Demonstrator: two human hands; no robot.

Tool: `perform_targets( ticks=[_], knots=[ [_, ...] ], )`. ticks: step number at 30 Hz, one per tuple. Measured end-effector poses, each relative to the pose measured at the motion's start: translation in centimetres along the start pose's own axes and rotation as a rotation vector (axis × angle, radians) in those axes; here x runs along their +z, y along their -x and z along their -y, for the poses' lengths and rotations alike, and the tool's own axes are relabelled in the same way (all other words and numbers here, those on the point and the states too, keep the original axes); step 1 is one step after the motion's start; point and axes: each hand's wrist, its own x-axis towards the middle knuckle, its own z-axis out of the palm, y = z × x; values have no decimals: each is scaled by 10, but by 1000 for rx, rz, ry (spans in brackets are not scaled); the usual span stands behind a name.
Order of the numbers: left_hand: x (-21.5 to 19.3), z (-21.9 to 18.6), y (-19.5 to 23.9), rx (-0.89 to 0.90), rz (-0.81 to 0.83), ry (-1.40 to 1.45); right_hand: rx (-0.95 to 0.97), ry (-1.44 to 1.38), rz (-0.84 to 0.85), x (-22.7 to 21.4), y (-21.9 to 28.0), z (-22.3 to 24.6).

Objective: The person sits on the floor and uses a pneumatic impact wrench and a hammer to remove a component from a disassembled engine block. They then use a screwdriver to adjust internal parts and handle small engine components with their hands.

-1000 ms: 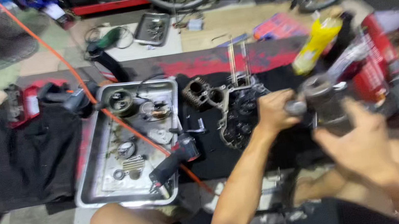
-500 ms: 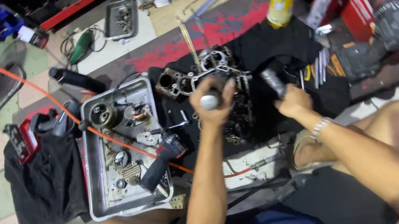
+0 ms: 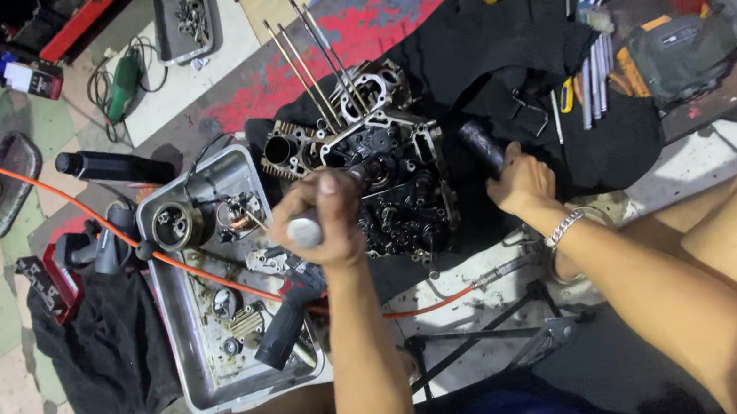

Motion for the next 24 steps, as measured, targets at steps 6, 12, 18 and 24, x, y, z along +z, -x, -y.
perform_targets(
  ticks=[6,12,18,24],
  knots=[
    [22,4,2,-30,-190,2,32,12,53,2,-4,3],
    [-18,-22,-22,-37,454,-54,99,23,99,2,-13,1],
    [-17,-26,-28,-174,745,-86,116,72,77,4,-16,4],
    [-5,1,-17,-71,338,-220,143,24,82,-2,-17,2]
  ],
)
